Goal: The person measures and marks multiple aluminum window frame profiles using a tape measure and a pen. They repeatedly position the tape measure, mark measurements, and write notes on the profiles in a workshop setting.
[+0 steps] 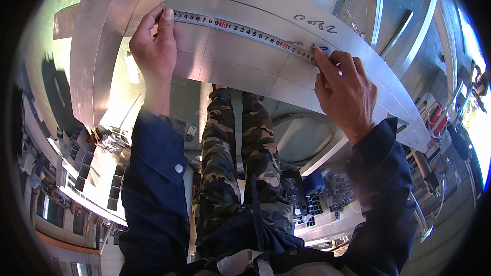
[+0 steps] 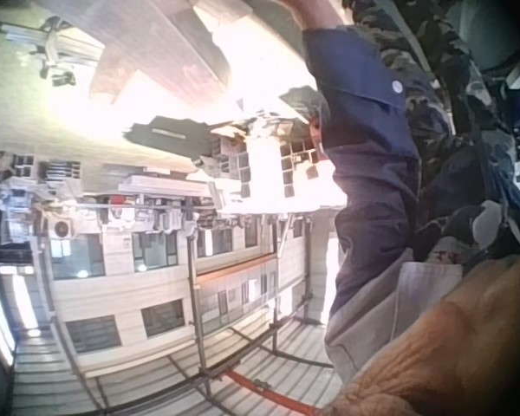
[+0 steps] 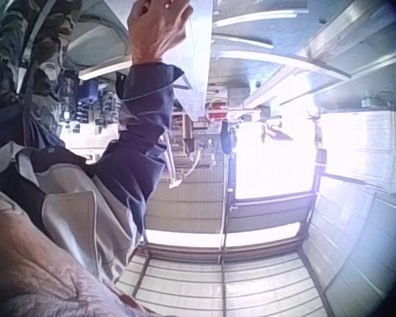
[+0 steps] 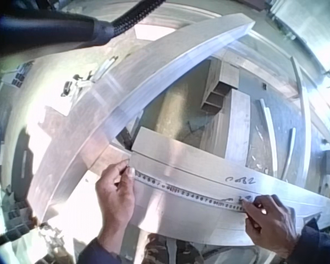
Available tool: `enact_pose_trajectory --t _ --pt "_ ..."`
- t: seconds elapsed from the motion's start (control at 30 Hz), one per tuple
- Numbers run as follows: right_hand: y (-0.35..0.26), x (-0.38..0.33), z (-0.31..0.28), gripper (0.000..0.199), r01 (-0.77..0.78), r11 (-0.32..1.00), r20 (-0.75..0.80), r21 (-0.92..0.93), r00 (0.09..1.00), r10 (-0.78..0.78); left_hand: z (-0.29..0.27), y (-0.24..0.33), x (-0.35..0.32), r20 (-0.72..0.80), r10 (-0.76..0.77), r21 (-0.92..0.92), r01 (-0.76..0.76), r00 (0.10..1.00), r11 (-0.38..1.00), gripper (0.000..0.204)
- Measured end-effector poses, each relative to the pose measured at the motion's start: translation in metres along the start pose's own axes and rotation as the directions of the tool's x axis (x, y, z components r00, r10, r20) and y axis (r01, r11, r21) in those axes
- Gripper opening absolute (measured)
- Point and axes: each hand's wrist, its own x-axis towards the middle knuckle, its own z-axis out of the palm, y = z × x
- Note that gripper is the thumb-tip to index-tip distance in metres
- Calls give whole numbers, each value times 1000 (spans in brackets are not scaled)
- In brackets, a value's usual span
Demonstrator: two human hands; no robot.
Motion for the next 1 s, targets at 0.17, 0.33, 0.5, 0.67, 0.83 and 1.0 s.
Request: enact_pose_trajectory --t 0.17,0.33,0.5,0.67,0.83,1.0 --pt "0 1 0 37 18 1000 2 -1 1000 -18 2 -3 0 -57 57 -41 -60 997 997 20" --pt "1 1 1 36 21 1000 -5 -3 1000 -21 1 1 0 -59 72 -50 -75 996 996 19" --pt "0 1 1 36 24 1000 -7 5 1000 -24 2 -2 0 -70 109 -18 -110 992 994 19" --pt "1 0 2 35 18 1000 0 -6 1000 -18 2 -3 0 -72 133 -20 -135 989 991 19" --pt "1 1 2 35 22 1000 -3 5 1000 -22 2 -3 0 -71 136 -28 -139 988 990 18" --pt "1 1 2 35 22 1000 -7 7 1000 -22 2 -2 0 -72 135 -17 -137 988 990 19"
